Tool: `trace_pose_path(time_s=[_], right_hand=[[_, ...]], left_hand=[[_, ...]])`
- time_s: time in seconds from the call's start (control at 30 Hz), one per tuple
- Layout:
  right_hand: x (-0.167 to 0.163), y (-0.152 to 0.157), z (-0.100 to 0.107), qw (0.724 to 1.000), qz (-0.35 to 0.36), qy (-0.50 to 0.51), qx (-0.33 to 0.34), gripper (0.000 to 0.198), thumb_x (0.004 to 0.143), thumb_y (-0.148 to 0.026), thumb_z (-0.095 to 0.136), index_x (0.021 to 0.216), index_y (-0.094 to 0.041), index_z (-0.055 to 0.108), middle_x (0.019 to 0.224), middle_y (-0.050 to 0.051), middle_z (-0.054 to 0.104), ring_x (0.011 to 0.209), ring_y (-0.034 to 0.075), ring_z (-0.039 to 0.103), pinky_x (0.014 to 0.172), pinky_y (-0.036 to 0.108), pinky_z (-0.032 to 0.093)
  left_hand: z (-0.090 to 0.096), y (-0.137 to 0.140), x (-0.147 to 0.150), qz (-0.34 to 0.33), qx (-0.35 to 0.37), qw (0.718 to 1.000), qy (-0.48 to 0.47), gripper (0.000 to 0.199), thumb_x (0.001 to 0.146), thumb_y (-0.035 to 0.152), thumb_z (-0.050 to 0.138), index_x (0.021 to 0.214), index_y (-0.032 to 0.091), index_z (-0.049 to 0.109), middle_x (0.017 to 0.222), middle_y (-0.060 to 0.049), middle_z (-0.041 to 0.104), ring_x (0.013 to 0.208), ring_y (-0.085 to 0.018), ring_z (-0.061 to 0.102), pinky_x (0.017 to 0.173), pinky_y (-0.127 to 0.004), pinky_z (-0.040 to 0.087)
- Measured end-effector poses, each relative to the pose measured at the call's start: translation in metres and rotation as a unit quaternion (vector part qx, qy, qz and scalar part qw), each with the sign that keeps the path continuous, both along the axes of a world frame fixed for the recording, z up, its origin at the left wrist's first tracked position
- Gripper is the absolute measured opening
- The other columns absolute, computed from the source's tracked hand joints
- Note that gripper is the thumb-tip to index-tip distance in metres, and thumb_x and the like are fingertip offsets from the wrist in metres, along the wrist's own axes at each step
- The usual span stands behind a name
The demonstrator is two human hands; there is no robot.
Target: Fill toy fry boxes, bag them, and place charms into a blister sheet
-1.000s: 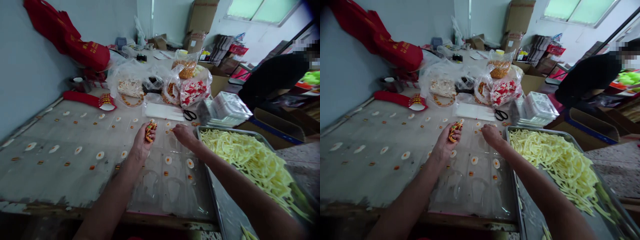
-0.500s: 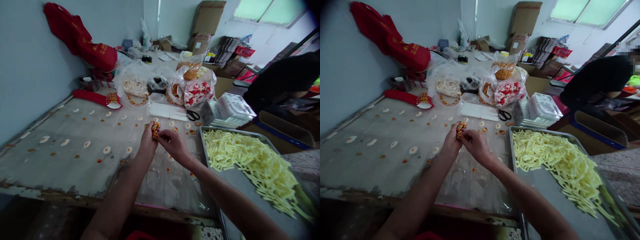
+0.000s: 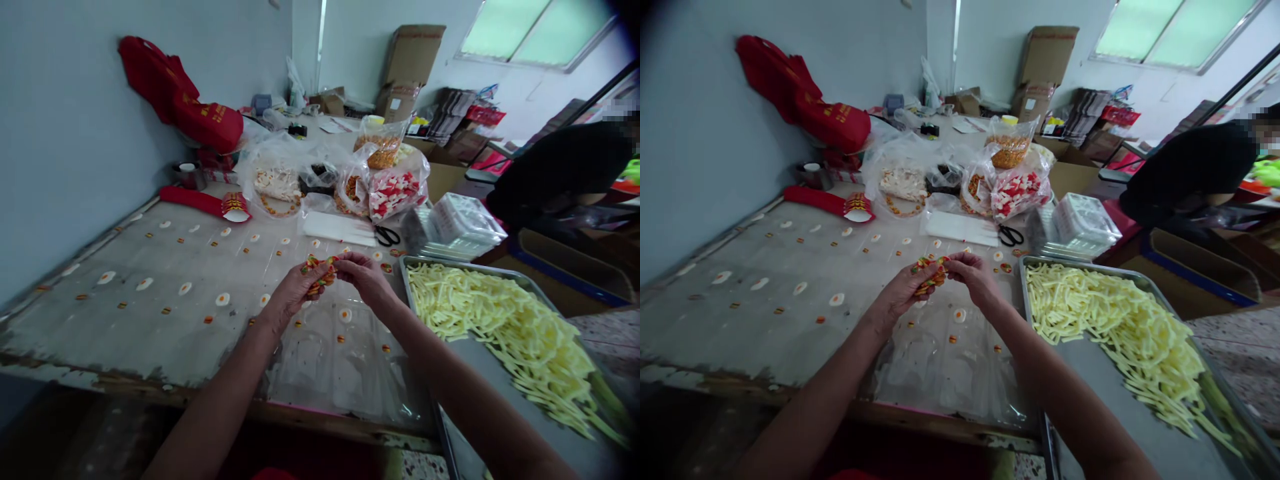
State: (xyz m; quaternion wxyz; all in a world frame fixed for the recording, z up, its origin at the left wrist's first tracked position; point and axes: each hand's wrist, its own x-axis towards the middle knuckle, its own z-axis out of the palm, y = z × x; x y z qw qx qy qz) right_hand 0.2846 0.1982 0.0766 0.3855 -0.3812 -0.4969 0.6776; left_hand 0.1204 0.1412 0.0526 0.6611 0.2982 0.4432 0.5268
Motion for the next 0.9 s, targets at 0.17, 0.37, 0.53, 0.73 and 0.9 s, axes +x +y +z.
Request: trace_pose_path(time_s=[0.17, 0.37, 0.53, 0.73, 0.9], right_hand=[[0.007, 0.007, -0.013, 0.998, -0.001, 0.016, -0.057, 0.033, 0.060, -0.039, 0.089, 0.083, -0.019, 0.074, 0.080, 0.001, 0.070, 0.068, 0.011, 0.063, 0.060, 0.020, 0.045], [0.032, 0.047, -0.028, 0.979, -0.137, -0.126, 0.085, 0.039, 0.059, -0.045, 0.087, 0.082, -0.016, 0.077, 0.070, 0.003, 0.069, 0.057, 0.010, 0.055, 0.052, 0.021, 0.040], [0.037, 0.082, -0.040, 0.965, -0.051, -0.236, 0.103, 0.040, 0.061, -0.051, 0.080, 0.078, -0.014, 0.077, 0.067, 0.005, 0.070, 0.053, 0.012, 0.056, 0.050, 0.024, 0.041], [0.012, 0.108, -0.055, 0.944, -0.023, -0.301, 0.133, 0.033, 0.065, -0.045, 0.075, 0.076, -0.014, 0.076, 0.064, 0.006, 0.069, 0.054, 0.014, 0.057, 0.048, 0.024, 0.039], [-0.029, 0.116, -0.062, 0.900, -0.009, -0.388, 0.196, 0.019, 0.067, -0.032, 0.074, 0.076, -0.016, 0.075, 0.064, 0.004, 0.069, 0.059, 0.015, 0.059, 0.053, 0.024, 0.040]], left_hand=[[-0.004, -0.002, -0.007, 0.024, 0.000, 0.999, 0.028, 0.035, 0.072, 0.036, 0.079, 0.100, 0.017, 0.068, 0.082, -0.004, 0.070, 0.050, -0.007, 0.058, 0.043, -0.016, 0.039], [-0.004, -0.011, -0.038, 0.077, -0.066, 0.994, 0.035, 0.037, 0.066, 0.029, 0.083, 0.098, 0.015, 0.070, 0.076, -0.002, 0.068, 0.047, -0.006, 0.055, 0.041, -0.014, 0.037], [0.000, -0.015, -0.066, 0.111, -0.074, 0.991, 0.032, 0.035, 0.064, 0.028, 0.085, 0.093, 0.014, 0.072, 0.076, -0.003, 0.068, 0.048, -0.006, 0.056, 0.037, -0.013, 0.034], [0.007, -0.016, -0.080, 0.159, -0.079, 0.984, 0.019, 0.035, 0.064, 0.023, 0.084, 0.095, 0.013, 0.070, 0.073, -0.002, 0.067, 0.046, -0.007, 0.055, 0.036, -0.014, 0.033], [0.001, -0.010, -0.075, 0.145, -0.090, 0.985, 0.029, 0.037, 0.064, 0.026, 0.085, 0.096, 0.015, 0.070, 0.075, -0.001, 0.068, 0.047, -0.006, 0.056, 0.037, -0.013, 0.034]])
